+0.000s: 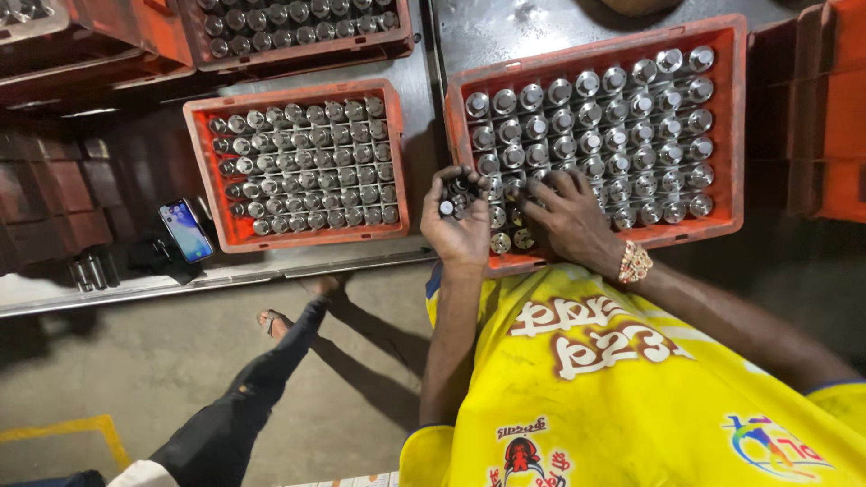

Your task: The person picks up small metal caps from a container and places them into the slots of an orange crate. They repeat this process, filling the crate with caps. Later, they use a cloth to wipe the tops of the caps in the crate.

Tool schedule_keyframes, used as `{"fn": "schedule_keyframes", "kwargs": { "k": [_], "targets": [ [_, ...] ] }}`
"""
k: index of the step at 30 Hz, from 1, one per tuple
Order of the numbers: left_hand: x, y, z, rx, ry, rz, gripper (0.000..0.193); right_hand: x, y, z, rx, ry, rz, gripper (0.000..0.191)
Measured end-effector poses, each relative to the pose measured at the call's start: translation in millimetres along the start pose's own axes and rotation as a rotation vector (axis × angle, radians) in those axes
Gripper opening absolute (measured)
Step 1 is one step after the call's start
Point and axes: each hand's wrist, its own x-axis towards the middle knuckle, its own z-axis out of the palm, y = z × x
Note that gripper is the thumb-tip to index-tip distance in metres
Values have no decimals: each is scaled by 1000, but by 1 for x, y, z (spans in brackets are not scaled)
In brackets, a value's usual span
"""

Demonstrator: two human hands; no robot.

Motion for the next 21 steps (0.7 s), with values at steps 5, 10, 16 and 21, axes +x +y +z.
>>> {"fn": "schedule_keyframes", "kwargs": {
  "k": [5, 10, 16, 21],
  "targets": [
    [-2, -2, 1, 18, -97, -38, 33, 24, -3, -15, 465, -49, 288, 23],
    [-9, -2, -5, 73, -73, -61, 40, 42, -28, -22, 623, 186, 249, 29],
    [-13, -5, -9, -2, -77, -63, 39, 41, -28, -24, 730, 110, 341, 20],
    [-15, 10, -9, -198, -74, -35, 36, 30, -5, -9, 662, 135, 276, 20]
  ]
}}
